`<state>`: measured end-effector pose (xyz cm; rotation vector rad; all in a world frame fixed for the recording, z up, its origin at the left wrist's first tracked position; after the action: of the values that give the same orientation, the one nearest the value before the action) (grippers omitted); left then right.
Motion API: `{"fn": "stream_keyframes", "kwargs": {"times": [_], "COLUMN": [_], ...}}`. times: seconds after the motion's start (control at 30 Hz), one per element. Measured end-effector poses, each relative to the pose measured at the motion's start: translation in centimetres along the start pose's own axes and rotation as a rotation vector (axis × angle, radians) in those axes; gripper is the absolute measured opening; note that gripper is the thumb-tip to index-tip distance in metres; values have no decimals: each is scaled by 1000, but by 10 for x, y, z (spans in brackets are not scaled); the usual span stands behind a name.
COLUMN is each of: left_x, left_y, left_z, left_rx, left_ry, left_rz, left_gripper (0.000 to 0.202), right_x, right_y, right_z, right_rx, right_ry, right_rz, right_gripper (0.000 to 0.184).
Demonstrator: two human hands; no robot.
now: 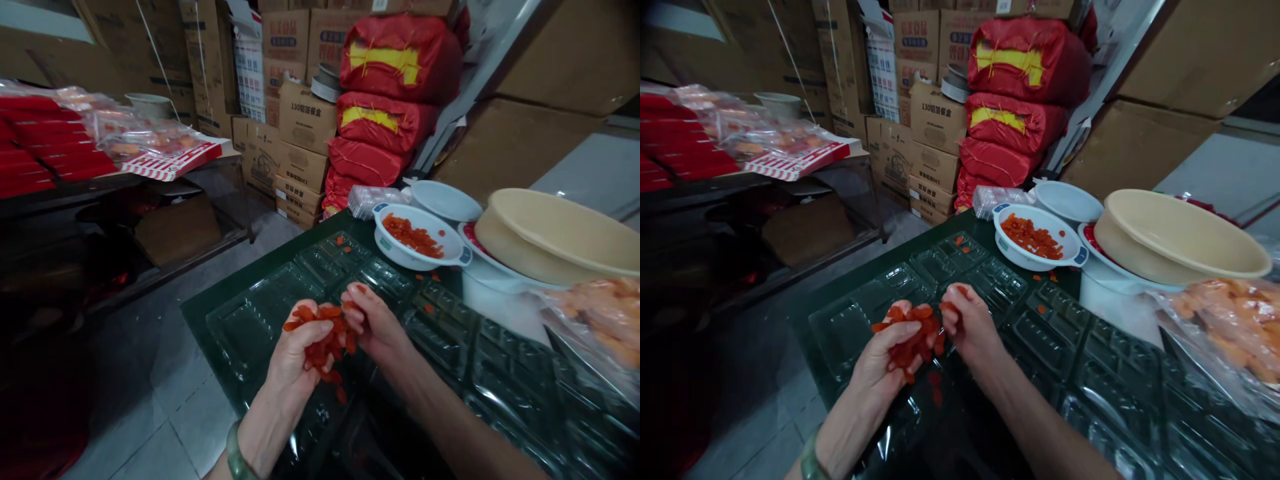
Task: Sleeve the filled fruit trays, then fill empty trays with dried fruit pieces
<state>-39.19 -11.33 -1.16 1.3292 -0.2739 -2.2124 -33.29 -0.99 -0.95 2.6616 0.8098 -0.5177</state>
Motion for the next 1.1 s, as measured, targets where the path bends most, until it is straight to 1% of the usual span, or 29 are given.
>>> {"fn": "stream_keyframes", "kwargs": {"times": [0.07,0.13,0.2,0.3,0.4,0.53,0.67,0.73,0.83,0.9,0.97,1.03,1.1], "left_x": [1,3,4,3,-1,-4,-3,-2,-2,-1,0,2,4], "left_y": [0,0,0,1,1,-1,-3,-4,-4,-4,-4,-4,-4], "left_z": [-3,-5,-5,-3,1,1,2,3,3,4,5,6,7], "left_rx": [40,57,62,51,20,14,-3,-4,-6,-12,-22,-35,-31], "left_ry": [23,27,17,-3,-16,-34,-38,-41,-48,-45,-42,-42,-44], "left_rz": [-2,-10,-30,-47,-56,-93,-91,-81,-75,-84,-95,-98,-85], "left_gripper": [30,31,32,33,33,31,31,31,31,32,31,30,29], "right_x": [14,34,51,74,87,90,94,96,94,92,90,92,96], "right_y": [-26,-59,-93,-135,-158,-171,-178,-181,-182,-179,-173,-166,-159], "right_z": [-19,-40,-53,-57,-56,-61,-68,-68,-64,-66,-73,-83,-91], "right_rx": [46,113,118,106,154,281,395,421,419,424,443,459,463], "right_ry": [32,156,260,443,633,793,897,970,1098,1174,1235,1286,1341], "right_rz": [51,120,159,226,293,322,364,371,333,308,304,315,327], "right_gripper": [30,24,20,19,13,5,12,14,14,24,32,27,12]}}
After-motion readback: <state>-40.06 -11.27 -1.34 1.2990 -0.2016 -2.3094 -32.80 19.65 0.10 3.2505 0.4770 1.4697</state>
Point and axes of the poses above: each hand's wrist, its own y-axis away from the middle knuckle, its own x-axis out of the back of the hand, z = x × y, the point moved 8 cm from there along -y, towards the middle knuckle, and after that the axes turned 4 degrees about x, right-handed, at the moved point
